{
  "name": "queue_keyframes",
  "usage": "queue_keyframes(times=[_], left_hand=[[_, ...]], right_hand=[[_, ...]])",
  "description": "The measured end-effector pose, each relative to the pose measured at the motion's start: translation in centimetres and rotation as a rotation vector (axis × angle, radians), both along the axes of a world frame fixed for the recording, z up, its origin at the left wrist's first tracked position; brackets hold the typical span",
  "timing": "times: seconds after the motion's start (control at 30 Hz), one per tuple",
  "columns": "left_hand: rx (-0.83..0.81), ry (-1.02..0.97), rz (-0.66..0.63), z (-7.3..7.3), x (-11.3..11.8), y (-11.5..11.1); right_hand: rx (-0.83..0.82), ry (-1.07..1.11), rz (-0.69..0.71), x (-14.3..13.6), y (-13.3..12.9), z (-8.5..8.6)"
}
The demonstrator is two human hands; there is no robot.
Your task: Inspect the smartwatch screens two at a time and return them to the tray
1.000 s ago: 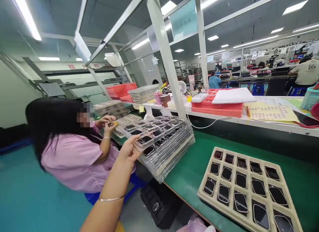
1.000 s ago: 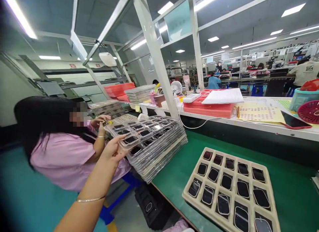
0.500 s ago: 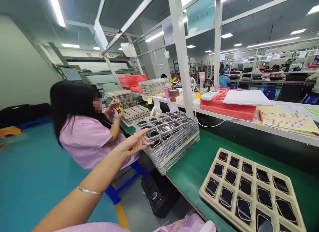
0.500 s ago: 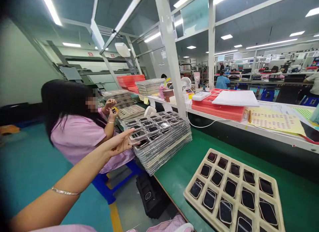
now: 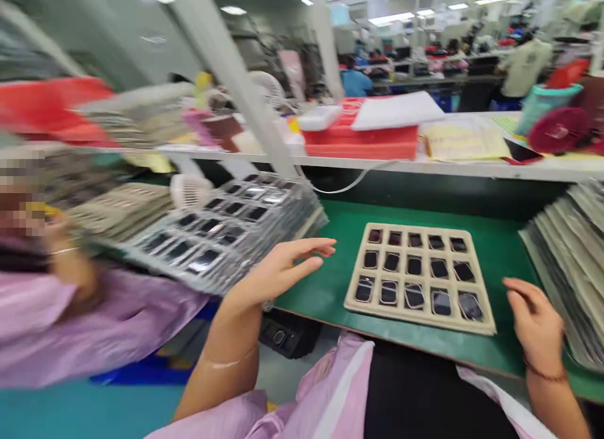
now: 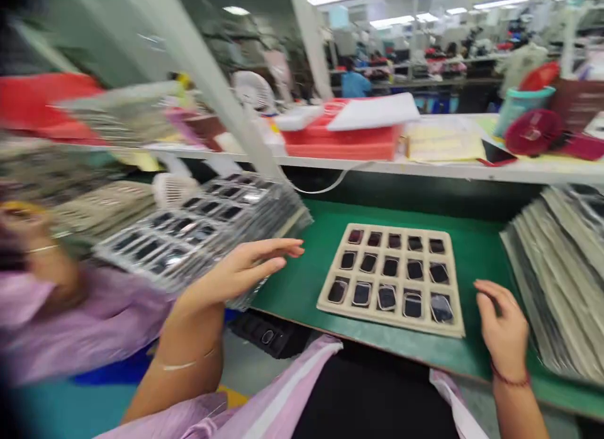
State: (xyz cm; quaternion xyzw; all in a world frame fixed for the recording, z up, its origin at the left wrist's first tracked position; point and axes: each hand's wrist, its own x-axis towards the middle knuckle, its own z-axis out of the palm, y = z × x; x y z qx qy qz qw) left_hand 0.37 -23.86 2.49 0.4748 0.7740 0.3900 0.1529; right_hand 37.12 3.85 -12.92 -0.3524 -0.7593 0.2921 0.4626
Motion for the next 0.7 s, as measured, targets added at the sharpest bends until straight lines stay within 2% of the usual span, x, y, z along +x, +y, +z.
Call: queue_keyframes(times=[0.03, 0.13, 0.17, 0.23, 0.33, 0.43, 0.53, 0.6, 0.7], left_hand=[[-0.065, 0.046, -0.045, -1.6, -0.7, 2.6], [-0.194, 0.219, -0.044, -5.8, -3.0, 9.5], [-0.212, 0.232, -0.057, -6.6, -3.4, 11.2], [-0.232, 0.224, -0.089, -7.2, -3.5, 13.3], [-0.239, 0.205, -0.129, -6.8, -2.5, 14.2], [-0.196, 0.159, -0.133, -6.6, -2.1, 14.6], [-0.124, 0.084, -0.117, -6.8, -2.1, 14.6], [-0.061, 0.015, -0.128, -7.0, -1.7, 14.7], [0.034, -0.126, -0.168, -6.9, -1.2, 15.8]], right_hand=[[0.017, -0.048, 0.031, -0.5, 0.1, 0.1], [0.094, -0.239, 0.188, -3.6, 0.9, 1.9], [0.121, -0.296, 0.246, -4.8, 1.1, 2.8], [0.178, -0.375, 0.371, -7.1, 1.3, 4.3], [0.262, -0.457, 0.517, -10.6, 2.2, 4.7], [0.333, -0.512, 0.568, -16.2, 4.1, 3.1], [0.418, -0.561, 0.588, -21.7, 4.8, 1.7], [0.435, -0.578, 0.571, -23.9, 4.6, 1.5], [0.331, -0.543, 0.595, -24.7, 4.2, 2.2]])
